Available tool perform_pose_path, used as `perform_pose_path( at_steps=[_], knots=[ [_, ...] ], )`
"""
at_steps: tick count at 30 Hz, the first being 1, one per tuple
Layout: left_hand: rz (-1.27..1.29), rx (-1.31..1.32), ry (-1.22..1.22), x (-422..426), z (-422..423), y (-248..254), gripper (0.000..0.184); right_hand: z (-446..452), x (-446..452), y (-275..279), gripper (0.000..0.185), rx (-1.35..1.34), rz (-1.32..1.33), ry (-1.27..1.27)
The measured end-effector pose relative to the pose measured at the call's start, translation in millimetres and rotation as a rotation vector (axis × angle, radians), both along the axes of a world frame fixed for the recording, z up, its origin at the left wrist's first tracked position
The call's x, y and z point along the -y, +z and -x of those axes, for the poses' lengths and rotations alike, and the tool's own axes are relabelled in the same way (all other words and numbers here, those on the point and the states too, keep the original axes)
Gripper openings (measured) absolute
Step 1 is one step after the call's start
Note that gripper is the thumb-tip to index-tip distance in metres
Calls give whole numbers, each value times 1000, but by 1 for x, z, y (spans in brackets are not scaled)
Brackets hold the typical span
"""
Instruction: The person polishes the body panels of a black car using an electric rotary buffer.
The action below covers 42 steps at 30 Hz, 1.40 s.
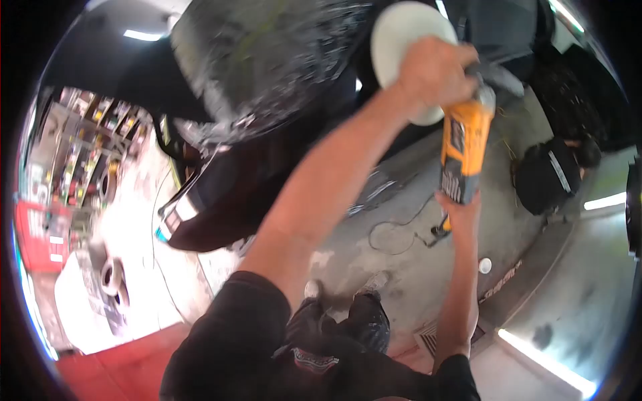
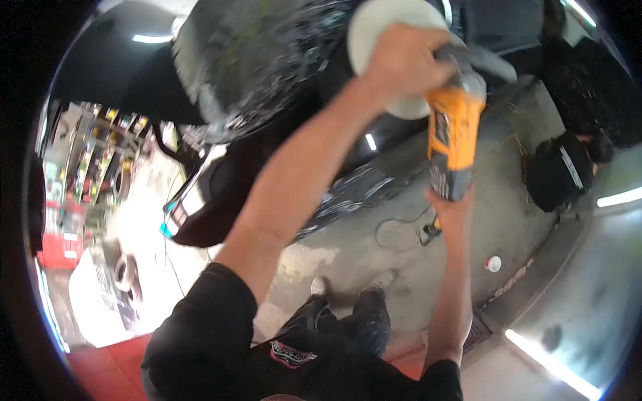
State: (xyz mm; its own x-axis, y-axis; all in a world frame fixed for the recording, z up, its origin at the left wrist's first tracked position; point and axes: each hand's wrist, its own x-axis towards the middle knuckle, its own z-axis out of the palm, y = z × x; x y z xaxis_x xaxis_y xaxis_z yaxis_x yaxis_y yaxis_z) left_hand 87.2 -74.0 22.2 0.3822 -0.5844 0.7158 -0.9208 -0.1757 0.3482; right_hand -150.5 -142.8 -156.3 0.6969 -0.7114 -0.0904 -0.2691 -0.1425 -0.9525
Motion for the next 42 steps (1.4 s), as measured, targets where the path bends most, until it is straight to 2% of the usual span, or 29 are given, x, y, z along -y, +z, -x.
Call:
perform_pose_path(
  at_steps=[2,8,10,12,13,17,20,23,25,28,31,32,36,39,42],
  knots=[
    [165,-35,-93,-37,21,-34,20,25,-50,9,75,2,-94,22],
    [71,-165,37,-200,85,-78,24,103,-149,-73,78,-36,148,62],
    [93,-229,29,-257,106,-74,25,106,-191,-30,80,-58,-61,180],
    [51,-164,122,-310,122,-67,18,112,-224,-16,78,-217,1,230],
    [77,-137,215,-330,129,-71,21,114,-236,-12,77,-294,29,254],
    [53,-167,312,-383,149,-63,20,123,-269,2,77,-269,29,347],
    [37,-206,318,-374,158,-58,19,130,-265,23,77,-285,-21,372],
    [19,-210,271,-326,154,-55,20,140,-239,31,76,-324,-79,315],
    [18,-279,168,-280,146,-59,20,147,-219,17,76,-307,-67,247],
    [-160,-275,46,-202,128,-85,21,150,-190,-22,74,-212,-92,122],
    [-189,-159,-52,-111,113,-104,24,132,-148,-25,70,-240,-436,0],
    [-188,-137,-79,-84,108,-111,25,135,-135,-71,67,-101,-279,-25],
    [-193,-111,-98,9,92,-118,18,104,-74,-86,61,18,-432,-132],
    [-228,-127,-74,36,84,-118,16,92,-61,-80,58,49,-475,-152],
    [-228,-102,-57,13,85,-119,18,90,-72,-84,60,61,-493,-163]
  ],
)
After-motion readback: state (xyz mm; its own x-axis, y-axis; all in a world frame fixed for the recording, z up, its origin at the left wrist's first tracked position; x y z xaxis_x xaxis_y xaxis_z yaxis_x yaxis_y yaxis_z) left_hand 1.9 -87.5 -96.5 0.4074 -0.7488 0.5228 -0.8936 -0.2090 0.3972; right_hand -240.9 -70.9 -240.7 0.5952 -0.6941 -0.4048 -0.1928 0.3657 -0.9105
